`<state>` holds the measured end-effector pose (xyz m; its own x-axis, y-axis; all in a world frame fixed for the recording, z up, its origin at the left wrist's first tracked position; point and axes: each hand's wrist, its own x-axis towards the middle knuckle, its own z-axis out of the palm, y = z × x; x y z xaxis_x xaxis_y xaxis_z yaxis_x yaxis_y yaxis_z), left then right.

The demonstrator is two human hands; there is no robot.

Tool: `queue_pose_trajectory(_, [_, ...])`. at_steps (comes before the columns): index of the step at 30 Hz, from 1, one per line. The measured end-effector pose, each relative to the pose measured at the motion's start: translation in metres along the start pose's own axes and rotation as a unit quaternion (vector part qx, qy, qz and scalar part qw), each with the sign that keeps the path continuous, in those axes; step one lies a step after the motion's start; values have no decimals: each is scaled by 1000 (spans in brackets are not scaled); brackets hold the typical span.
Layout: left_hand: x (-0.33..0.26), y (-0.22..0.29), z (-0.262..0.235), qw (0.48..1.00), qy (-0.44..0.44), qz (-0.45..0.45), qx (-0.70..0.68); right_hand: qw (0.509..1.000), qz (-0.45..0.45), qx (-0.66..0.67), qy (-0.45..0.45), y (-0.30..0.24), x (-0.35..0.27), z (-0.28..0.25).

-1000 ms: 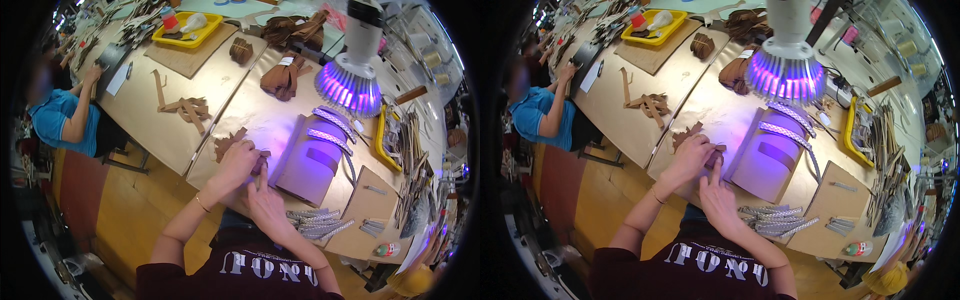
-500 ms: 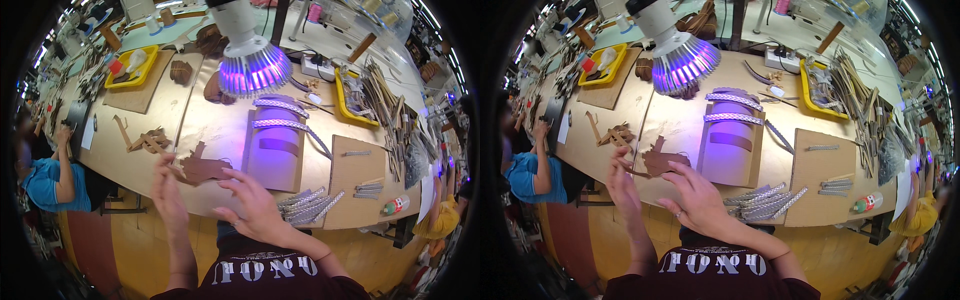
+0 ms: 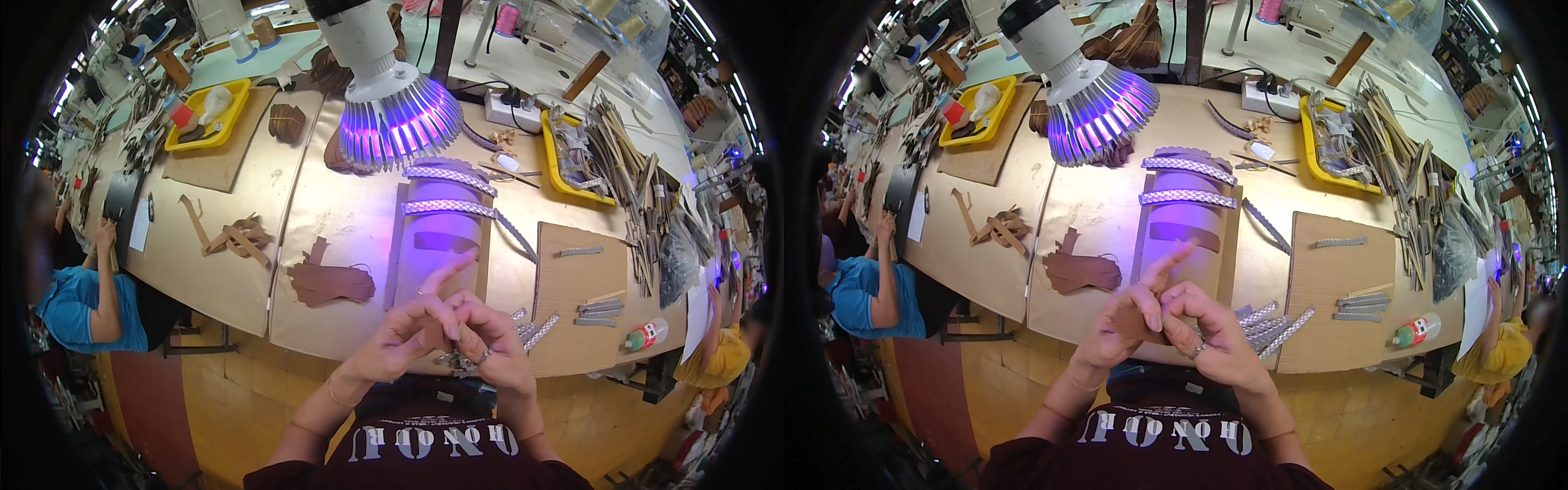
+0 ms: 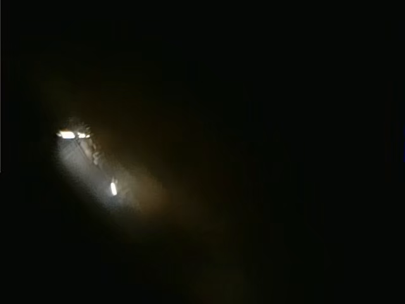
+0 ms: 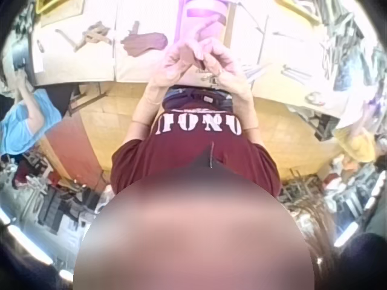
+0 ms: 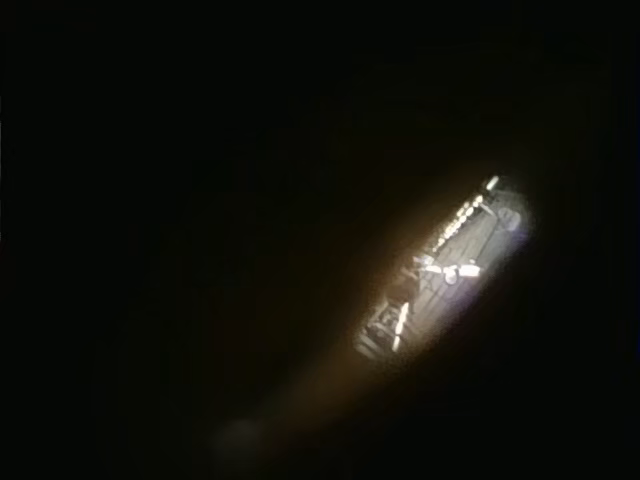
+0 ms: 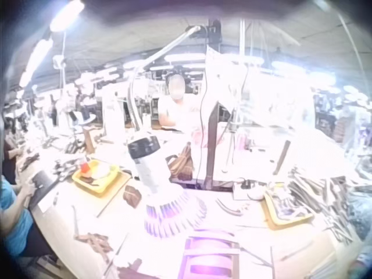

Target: The person wraps a braided cord around a cylindrical cardboard form under a UV lamp. They repeatedly pick up cord segments, position them around the form, and press them into place. The cord accumulates in neat layers on the form.

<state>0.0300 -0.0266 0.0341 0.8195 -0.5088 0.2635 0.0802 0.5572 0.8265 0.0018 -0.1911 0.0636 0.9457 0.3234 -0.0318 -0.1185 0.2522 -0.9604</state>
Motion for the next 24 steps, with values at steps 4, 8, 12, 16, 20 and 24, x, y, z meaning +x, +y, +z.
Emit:
queue_pose_trajectory(4, [-9,2,-7,984,118,21,135,994,67,-55,60,-9,2,-6])
queue_pose_trajectory(8, [-15,3,-15,977,210,-40,-16,958,52,-253,122,-12,19,-13])
queue_pose_trajectory(12, [-9,-5,-19,952,290,-63,80,947,61,-289,129,-11,32,-11])
queue_pose_trajectory(16, [1,-12,-27,929,351,-56,101,923,24,-349,164,-7,40,-13])
queue_pose_trajectory(20, [2,-17,-34,924,356,-33,134,919,23,-344,191,-3,39,-25])
queue_pose_trajectory(24, [1,-26,-34,921,359,-60,137,918,7,-329,221,6,37,-33])
